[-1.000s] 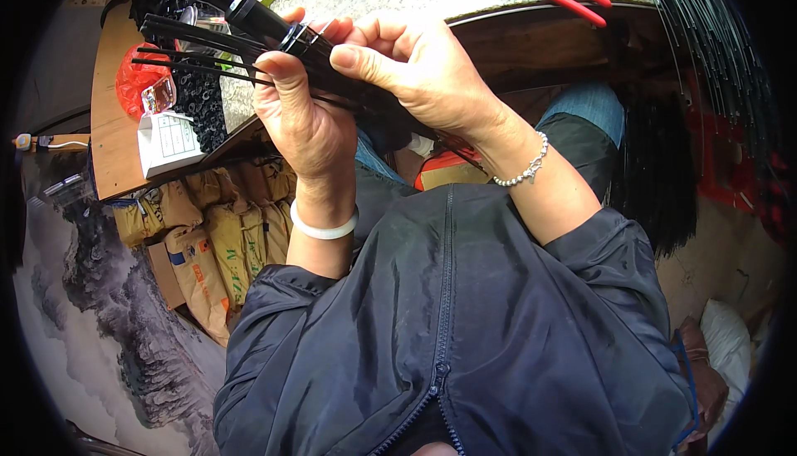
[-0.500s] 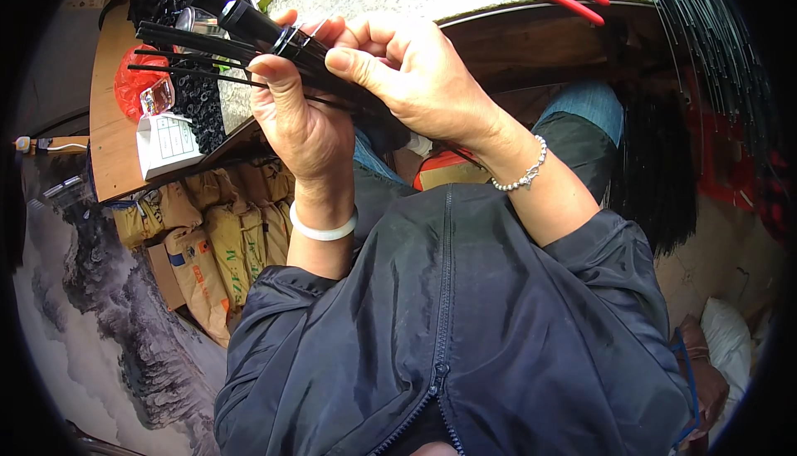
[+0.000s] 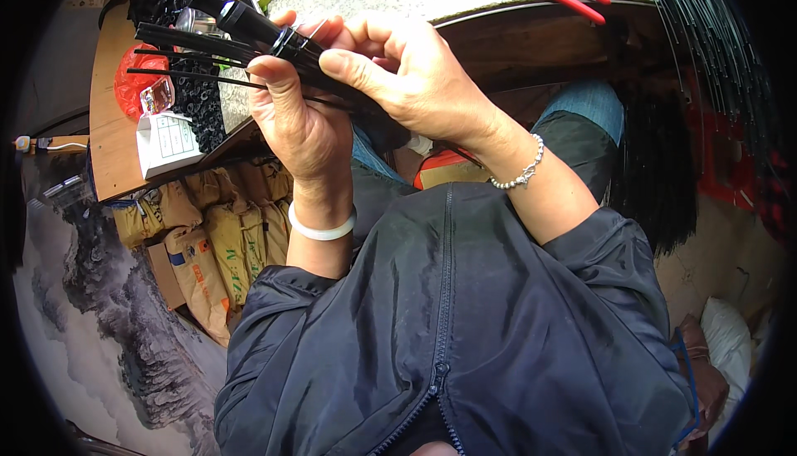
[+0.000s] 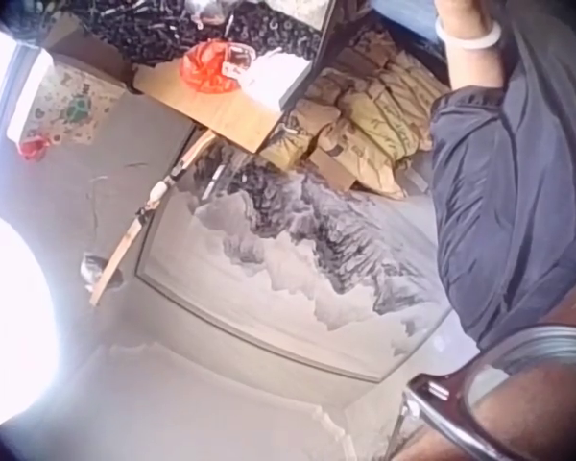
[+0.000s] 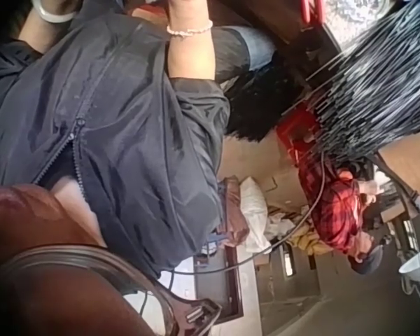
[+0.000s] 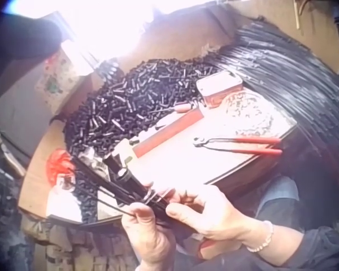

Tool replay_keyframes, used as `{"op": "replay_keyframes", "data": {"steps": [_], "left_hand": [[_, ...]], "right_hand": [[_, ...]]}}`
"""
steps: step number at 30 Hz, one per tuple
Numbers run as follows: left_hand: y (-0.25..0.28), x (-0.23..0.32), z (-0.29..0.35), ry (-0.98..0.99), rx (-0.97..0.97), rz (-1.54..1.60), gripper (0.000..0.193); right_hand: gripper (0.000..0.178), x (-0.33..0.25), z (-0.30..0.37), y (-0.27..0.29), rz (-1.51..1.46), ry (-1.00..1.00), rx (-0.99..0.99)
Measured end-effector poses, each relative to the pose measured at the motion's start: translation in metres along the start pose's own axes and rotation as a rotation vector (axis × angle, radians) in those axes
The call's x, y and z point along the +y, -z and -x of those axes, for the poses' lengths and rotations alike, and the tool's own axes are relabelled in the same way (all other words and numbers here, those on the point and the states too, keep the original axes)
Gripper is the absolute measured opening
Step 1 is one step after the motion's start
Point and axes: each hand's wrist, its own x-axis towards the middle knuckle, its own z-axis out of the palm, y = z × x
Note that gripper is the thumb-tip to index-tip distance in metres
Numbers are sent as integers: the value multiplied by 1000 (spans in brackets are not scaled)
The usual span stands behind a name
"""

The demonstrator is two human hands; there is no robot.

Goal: Assembling small plastic components and connectors onto bundles of black cables using pliers at a workbench.

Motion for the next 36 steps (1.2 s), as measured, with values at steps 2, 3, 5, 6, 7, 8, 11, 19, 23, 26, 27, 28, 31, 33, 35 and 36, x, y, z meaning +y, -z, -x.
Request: {"op": "replay_keyframes", "data": {"steps": [2,3,5,6,7,8,11,19,23,26,27,28,31,33,35,36], "left_hand": [[-2,1,0,1,5,2,55],[-2,1,0,2,10,5,55],[-2,1,0,11,5,22,55],[-1,1,0,20,1,39,54],[0,1,-1,20,0,39,54],[1,1,0,21,-7,37,54],[-2,-1,-1,25,3,47,54],[-2,-2,-4,14,-31,43,55],[-4,-4,-6,17,-5,144,45],[-5,-1,-5,27,-16,101,51],[-4,-1,-4,46,-27,54,56],[-4,-1,-5,46,-26,54,56],[-5,-1,-5,43,-27,60,57],[-9,1,-7,69,33,215,46],[-8,0,-7,80,14,234,46],[-8,0,-7,90,-5,253,46]], "right_hand": [[15,6,2,4,-57,-40,-10],[15,5,1,4,-57,-39,-10],[19,5,-1,4,26,-72,14],[19,5,-1,2,25,-72,14],[20,5,-3,1,-24,-36,13],[22,6,-3,0,-73,1,12],[24,5,-5,2,-91,-9,-15],[24,-1,-6,9,-127,-116,-36],[19,3,-4,9,-129,-95,-17],[15,5,-3,9,-126,-39,-9],[15,5,-4,9,-127,-39,-9],[14,5,-4,10,-109,-46,-18],[15,3,-4,11,-115,-80,-32],[16,2,-5,12,-139,-107,-34],[19,2,-6,14,-128,-160,-41],[19,2,-6,14,-128,-160,-41]]}}
